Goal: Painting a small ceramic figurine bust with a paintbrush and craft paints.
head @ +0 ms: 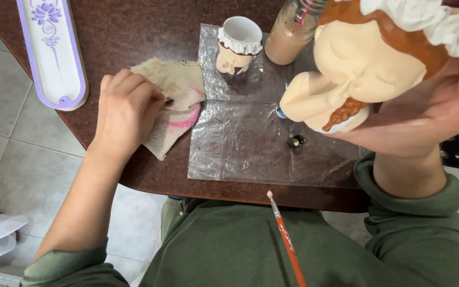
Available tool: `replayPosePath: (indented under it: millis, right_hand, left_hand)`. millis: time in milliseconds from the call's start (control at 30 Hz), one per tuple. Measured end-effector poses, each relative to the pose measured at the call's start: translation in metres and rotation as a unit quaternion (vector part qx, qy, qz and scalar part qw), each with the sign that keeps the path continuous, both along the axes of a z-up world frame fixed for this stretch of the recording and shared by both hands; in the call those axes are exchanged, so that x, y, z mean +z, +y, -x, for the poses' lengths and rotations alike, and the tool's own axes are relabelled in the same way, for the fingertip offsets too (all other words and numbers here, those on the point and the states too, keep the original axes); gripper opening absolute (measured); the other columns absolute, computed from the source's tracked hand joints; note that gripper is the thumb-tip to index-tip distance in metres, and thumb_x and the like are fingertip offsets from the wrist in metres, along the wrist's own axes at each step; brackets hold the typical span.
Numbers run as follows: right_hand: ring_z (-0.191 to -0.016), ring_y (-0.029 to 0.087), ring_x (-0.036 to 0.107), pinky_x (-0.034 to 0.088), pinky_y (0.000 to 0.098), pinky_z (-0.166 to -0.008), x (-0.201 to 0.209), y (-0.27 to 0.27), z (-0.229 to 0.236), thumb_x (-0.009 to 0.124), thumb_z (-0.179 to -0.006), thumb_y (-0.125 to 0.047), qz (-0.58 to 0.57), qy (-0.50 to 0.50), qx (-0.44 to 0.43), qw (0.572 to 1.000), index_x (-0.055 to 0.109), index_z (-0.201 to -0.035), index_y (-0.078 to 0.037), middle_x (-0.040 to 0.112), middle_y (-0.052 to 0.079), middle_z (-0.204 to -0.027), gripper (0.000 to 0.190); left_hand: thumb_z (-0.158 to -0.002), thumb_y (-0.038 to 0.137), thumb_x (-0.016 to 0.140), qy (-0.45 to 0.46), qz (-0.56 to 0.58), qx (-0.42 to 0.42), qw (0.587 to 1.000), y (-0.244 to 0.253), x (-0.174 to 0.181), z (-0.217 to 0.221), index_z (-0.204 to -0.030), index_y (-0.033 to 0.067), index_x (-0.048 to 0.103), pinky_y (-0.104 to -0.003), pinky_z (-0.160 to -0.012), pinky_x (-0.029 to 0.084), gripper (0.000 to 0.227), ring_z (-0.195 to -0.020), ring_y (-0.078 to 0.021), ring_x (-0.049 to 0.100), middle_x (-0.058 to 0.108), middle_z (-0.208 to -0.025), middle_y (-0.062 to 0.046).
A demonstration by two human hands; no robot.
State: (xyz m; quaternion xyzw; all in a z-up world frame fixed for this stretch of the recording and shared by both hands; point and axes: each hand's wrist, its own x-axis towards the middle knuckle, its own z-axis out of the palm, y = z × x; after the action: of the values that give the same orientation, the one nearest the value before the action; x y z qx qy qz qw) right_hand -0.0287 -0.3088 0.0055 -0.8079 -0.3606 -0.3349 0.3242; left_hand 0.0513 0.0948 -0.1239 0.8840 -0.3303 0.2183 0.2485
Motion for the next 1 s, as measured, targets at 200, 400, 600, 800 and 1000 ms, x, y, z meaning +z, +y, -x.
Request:
replayPosePath:
  millis: [200,400,600,800,1000]
  right_hand:
    - [-0.116,0.020,0.060,0.052,0.0355,-0.097,0.021,0.041,-0.002,0.097,-0.078,-0.017,0.006,-0.004,-0.002,1.000,0.045,-0.137,0.002,0.057,0.013,-0.133,0.082]
    - [-0.126,0.022,0.060,0.050,0.0379,-0.106,0.035,0.035,-0.020,0.104,-0.073,-0.028,0.001,-0.001,0.080,0.997,0.045,-0.131,0.006,0.057,0.018,-0.132,0.089]
    - [-0.125,0.040,0.056,0.025,0.0537,-0.121,0.038,0.049,-0.014,0.100,-0.068,-0.045,0.119,-0.096,0.043,0.987,0.051,-0.117,0.006,0.065,0.021,-0.120,0.086]
    - [-0.127,0.039,0.056,0.030,0.0584,-0.116,0.054,0.076,-0.004,0.092,-0.080,-0.033,0.242,-0.086,0.061,0.964,0.058,-0.121,-0.001,0.061,0.017,-0.125,0.062]
    - [-0.129,0.037,0.054,0.038,0.0572,-0.114,0.072,0.089,-0.008,0.095,-0.079,-0.026,0.289,-0.014,0.094,0.953,0.059,-0.121,-0.005,0.055,0.014,-0.133,0.059]
  left_hand:
    - [-0.084,0.007,0.081,-0.093,-0.130,0.012,0.987,-0.001,-0.001,-0.001,-0.089,0.0117,0.067,-0.037,-0.088,0.043,0.015,-0.098,-0.0230,0.059,0.063,-0.092,-0.002]
    - [-0.076,0.033,0.086,0.079,-0.149,0.046,0.985,-0.008,0.040,0.000,-0.082,0.0094,0.068,-0.041,-0.086,0.042,0.030,-0.093,-0.0248,0.059,0.066,-0.089,-0.004]
    - [-0.105,0.015,0.058,0.135,0.252,-0.306,0.908,-0.020,0.145,0.025,-0.134,0.0037,0.055,-0.037,-0.114,0.043,0.031,-0.133,-0.0218,0.054,0.055,-0.141,-0.011]
    - [-0.110,0.016,0.057,0.191,0.139,-0.349,0.907,-0.060,0.200,0.029,-0.112,-0.0002,0.067,-0.030,-0.082,0.052,0.019,-0.094,-0.0161,0.066,0.067,-0.108,-0.009]
    - [-0.103,0.027,0.066,0.304,0.028,-0.322,0.896,-0.063,0.191,0.025,-0.089,0.0007,0.075,-0.031,-0.059,0.047,0.031,-0.067,-0.0158,0.063,0.067,-0.087,-0.006]
